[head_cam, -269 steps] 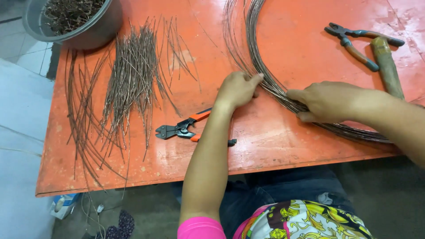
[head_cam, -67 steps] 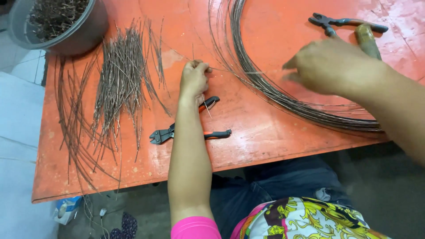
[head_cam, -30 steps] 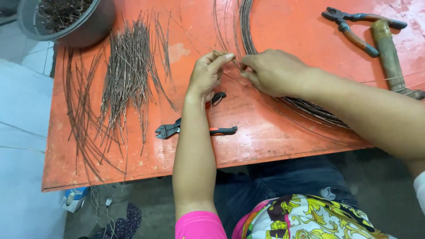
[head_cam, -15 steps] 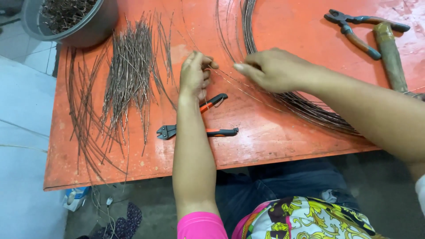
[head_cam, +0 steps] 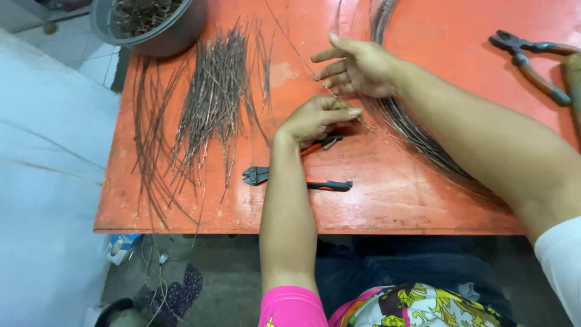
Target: Cutting segments of copper wire from a large coil using a wire cutter and organizing them on a table.
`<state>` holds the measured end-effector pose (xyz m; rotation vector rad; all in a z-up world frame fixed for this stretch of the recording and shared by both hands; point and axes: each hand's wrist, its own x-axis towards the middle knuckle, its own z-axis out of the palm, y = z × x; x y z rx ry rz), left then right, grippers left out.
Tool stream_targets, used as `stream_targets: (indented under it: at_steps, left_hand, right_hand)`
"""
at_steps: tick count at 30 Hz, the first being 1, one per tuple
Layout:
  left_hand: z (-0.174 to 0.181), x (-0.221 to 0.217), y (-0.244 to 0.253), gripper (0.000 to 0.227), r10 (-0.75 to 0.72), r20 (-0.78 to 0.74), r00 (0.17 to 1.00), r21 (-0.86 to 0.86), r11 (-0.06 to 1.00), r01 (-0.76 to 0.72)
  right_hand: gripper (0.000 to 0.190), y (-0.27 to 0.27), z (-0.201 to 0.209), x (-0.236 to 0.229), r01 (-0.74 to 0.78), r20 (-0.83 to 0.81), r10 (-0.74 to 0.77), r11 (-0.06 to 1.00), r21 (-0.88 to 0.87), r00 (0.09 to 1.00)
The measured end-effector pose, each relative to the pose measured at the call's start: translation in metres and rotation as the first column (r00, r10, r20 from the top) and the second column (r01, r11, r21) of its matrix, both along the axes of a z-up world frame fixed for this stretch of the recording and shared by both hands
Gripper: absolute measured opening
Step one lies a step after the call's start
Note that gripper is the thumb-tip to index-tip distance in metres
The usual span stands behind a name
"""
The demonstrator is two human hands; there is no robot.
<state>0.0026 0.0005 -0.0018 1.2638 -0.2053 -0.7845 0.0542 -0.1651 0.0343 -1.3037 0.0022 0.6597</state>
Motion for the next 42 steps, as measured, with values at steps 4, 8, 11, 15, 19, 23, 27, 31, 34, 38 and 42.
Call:
stream_targets:
  at_steps: [4, 8, 11, 15, 19, 23, 27, 31, 34, 38, 42]
  left_hand:
    - [0.008, -0.006, 0.006, 0.02, -0.011, 0.092, 0.996, 0.064, 0.998, 0.005]
    - [0.006, -0.01, 0.01, 0.02, -0.05, 0.146, 0.988, 0.17, 0.985, 0.025]
    - [-0.003, -0.007, 0.01, 0.022, -0.04, 0.236, 0.971, 0.187, 0.982, -0.005]
    - [0.008, -0.005, 0.021, 0.028, -0.024, 0.259, 0.965, 0.255, 0.966, -0.044]
    - [0.022, -0.016, 0.043, 0.024, 0.131, 0.227, 0.965, 0.187, 0.967, -0.175]
    - [-0.007, 0.016, 0.063, 0.018, 0.485, 0.183, 0.855, 0.019, 0.868, -0.496]
    - [-0.019, 0.024, 0.047, 0.032, 0.658, 0.153, 0.737, 0.054, 0.739, -0.671]
    - [-0.042, 0.041, 0.042, 0.017, 0.626, 0.215, 0.75, 0.091, 0.752, -0.653]
    - [-0.046, 0.043, 0.051, 0.008, 0.633, 0.207, 0.746, 0.101, 0.744, -0.66]
    - [-0.012, 0.017, 0.058, 0.016, 0.509, 0.172, 0.844, 0.142, 0.835, -0.532]
    - [-0.031, 0.025, 0.066, 0.022, 0.427, 0.216, 0.878, 0.128, 0.879, -0.459]
  right_hand:
    - [0.091, -0.012, -0.02, 0.009, -0.225, -0.016, 0.243, 0.922, 0.316, 0.97]
    - [0.059, -0.012, -0.039, 0.008, -0.222, 0.038, 0.219, 0.957, 0.189, 0.975]
    - [0.028, -0.011, -0.067, 0.02, -0.215, 0.158, 0.195, 0.969, 0.121, 0.968]
    - [0.012, -0.011, -0.075, 0.025, -0.253, 0.172, 0.244, 0.967, 0.028, 0.954]
    - [0.008, -0.01, -0.059, 0.008, -0.321, 0.186, 0.314, 0.947, 0.006, 0.931]
    - [0.015, -0.006, -0.032, -0.002, -0.46, 0.313, 0.491, 0.871, -0.173, 0.813]
    - [0.025, -0.003, -0.009, -0.012, -0.574, 0.368, 0.76, 0.648, -0.501, 0.536]
    - [0.032, 0.002, -0.006, -0.019, -0.559, 0.356, 0.844, 0.534, -0.634, 0.402]
    - [0.03, 0.001, -0.002, -0.024, -0.547, 0.369, 0.843, 0.535, -0.644, 0.391]
    - [0.031, -0.005, 0.004, -0.023, -0.399, 0.397, 0.706, 0.679, -0.616, 0.587]
    - [0.046, 0.0, -0.038, -0.019, -0.039, 0.464, 0.561, 0.665, -0.746, 0.686]
